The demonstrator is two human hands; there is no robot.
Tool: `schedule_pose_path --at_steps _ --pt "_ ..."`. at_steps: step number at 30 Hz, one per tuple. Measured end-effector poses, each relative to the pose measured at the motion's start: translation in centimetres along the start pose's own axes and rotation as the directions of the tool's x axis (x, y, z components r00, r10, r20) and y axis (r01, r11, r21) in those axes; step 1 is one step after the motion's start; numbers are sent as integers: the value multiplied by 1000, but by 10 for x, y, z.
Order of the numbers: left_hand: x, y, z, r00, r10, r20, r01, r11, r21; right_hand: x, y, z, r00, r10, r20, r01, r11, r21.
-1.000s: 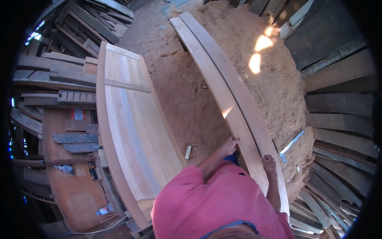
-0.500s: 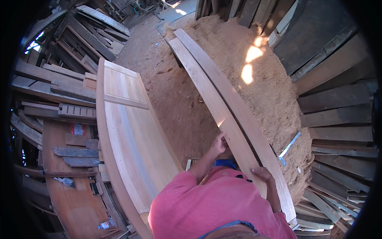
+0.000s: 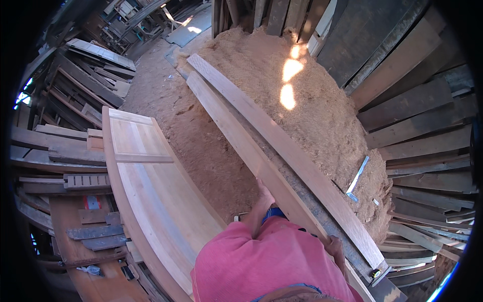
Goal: The person measures wooden planks with a tape measure in a workshop, then lifts and stacks them against a wall. The person repeats this process for several planks, measuring each one before stacking.
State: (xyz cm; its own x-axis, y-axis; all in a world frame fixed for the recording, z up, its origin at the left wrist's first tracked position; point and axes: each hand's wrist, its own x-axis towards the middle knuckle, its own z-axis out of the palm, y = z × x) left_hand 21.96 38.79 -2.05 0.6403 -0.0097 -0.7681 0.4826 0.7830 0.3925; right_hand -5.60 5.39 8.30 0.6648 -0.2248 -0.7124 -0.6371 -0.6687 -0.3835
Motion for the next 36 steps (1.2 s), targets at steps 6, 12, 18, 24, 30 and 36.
schedule_pose_path --at_steps 6,12,18,24,30,36 --pt "-3 -8 1 996 -13 86 21 995 -100 -11 9 9 996 68 -64 -66 998 22" --pt "-8 5 20 981 47 188 -26 994 -110 -4 -1 13 990 127 -64 -126 992 25" --pt "-23 21 47 952 60 301 -33 995 -95 5 -8 24 989 92 -114 -98 994 -49" --pt "-33 22 81 901 167 401 -158 986 -57 -7 -21 33 963 222 -151 -210 973 93" --pt "-31 -3 125 182 -179 967 134 979 156 -27 -7 63 865 231 -446 -177 971 160" --pt "-116 -59 193 41 -395 918 10 918 395 -57 22 106 747 482 -457 -304 860 411"
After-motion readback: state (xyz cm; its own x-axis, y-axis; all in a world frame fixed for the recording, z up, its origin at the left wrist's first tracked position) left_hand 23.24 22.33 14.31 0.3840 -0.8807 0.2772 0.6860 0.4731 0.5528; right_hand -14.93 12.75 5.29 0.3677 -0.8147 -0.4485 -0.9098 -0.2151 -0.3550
